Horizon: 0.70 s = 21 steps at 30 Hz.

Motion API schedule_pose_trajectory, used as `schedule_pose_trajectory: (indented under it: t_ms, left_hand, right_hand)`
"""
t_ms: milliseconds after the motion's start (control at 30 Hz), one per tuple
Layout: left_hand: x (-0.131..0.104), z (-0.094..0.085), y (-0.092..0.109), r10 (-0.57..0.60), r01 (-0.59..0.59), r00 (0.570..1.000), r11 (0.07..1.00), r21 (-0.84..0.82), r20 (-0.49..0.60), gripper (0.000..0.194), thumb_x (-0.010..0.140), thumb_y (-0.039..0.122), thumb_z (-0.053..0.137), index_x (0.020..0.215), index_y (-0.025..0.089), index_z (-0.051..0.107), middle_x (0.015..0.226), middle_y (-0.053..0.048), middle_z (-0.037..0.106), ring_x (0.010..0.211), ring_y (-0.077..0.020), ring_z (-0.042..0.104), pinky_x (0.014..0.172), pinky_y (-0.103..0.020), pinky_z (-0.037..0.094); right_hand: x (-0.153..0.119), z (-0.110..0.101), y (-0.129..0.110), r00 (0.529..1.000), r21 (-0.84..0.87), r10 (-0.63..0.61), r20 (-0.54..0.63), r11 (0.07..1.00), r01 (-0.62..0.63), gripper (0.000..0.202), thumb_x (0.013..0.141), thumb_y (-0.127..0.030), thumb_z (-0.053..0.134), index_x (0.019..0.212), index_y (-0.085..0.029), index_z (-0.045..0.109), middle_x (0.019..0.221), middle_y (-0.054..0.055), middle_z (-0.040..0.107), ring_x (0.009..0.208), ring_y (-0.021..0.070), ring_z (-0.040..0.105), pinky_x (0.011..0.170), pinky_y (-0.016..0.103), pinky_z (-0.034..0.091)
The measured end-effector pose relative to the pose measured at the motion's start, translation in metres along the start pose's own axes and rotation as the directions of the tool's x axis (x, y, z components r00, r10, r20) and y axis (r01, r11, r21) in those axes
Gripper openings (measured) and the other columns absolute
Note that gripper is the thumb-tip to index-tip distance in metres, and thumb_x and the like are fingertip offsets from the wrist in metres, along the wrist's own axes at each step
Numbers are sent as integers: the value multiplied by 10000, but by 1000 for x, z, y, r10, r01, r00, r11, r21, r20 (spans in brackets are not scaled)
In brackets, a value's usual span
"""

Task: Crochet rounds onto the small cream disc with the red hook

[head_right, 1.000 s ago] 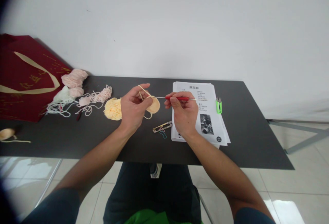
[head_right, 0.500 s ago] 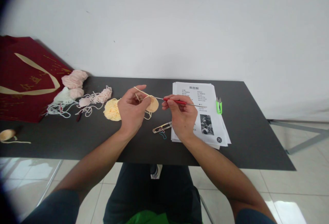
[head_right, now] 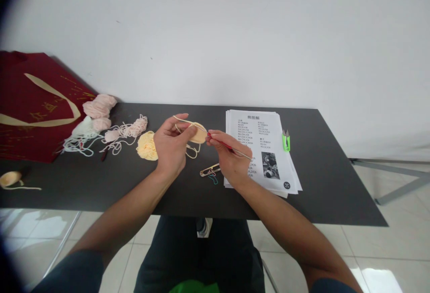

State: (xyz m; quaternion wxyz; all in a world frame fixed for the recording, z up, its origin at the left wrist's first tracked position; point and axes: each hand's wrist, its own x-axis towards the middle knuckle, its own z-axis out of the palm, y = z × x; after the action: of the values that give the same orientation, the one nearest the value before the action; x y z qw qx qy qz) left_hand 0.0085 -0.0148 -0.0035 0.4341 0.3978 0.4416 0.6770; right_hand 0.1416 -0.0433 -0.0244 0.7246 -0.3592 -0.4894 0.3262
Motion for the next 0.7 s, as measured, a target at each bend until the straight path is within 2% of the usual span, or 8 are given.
schedule_pose_trajectory:
  t_ms: [200, 367, 467, 533, 700]
  left_hand:
    - [2, 1, 0, -64, 63, 998, 996, -57, -5, 389, 700, 222, 862, 1067, 200, 735, 806, 11, 762, 673, -114, 678, 717, -267, 562]
    - [4, 2, 2, -212, 218, 976, 961, -169, 53, 473, 653, 235, 906, 1085, 185, 721, 818, 0, 778, 689, -122, 695, 735, -280, 547]
    - [5, 2, 3, -278, 297, 954, 930, -215, 114, 533, 632, 218, 921, 1123, 182, 716, 792, 16, 764, 674, -103, 674, 736, -263, 521]
    - [6, 1, 3, -306, 332, 942, 912, -240, 141, 555, 631, 203, 919, 1146, 186, 715, 774, 28, 749, 661, -89, 651, 723, -252, 501]
    - [10, -1, 7, -348, 394, 916, 876, -278, 201, 573, 634, 188, 909, 1174, 189, 717, 748, 45, 709, 660, -83, 621, 702, -246, 481]
  right_hand:
    - [-1, -4, 6, 1000, -42, 14, 21, 999, -13, 159, 849, -214, 811, 963, -322, 835, 1064, 4, 845, 864, 206, 818, 818, 419, 724]
    - [-1, -6, 9, 993, -120, -72, 94, 989, 83, 225, 858, -187, 797, 1008, -350, 836, 1103, 8, 840, 940, 213, 808, 928, 453, 692]
    - [0, -5, 6, 984, -137, -129, 119, 980, 145, 245, 858, -168, 791, 1020, -345, 836, 1095, 24, 841, 964, 211, 792, 890, 430, 684]
    - [1, -4, 5, 985, -128, -127, 115, 982, 142, 228, 851, -180, 798, 1005, -344, 839, 1082, 30, 844, 972, 215, 782, 864, 424, 680]
    - [2, -7, 12, 993, -48, -6, 114, 999, 11, 207, 839, -218, 816, 991, -356, 837, 1114, 17, 837, 858, 189, 763, 683, 363, 660]
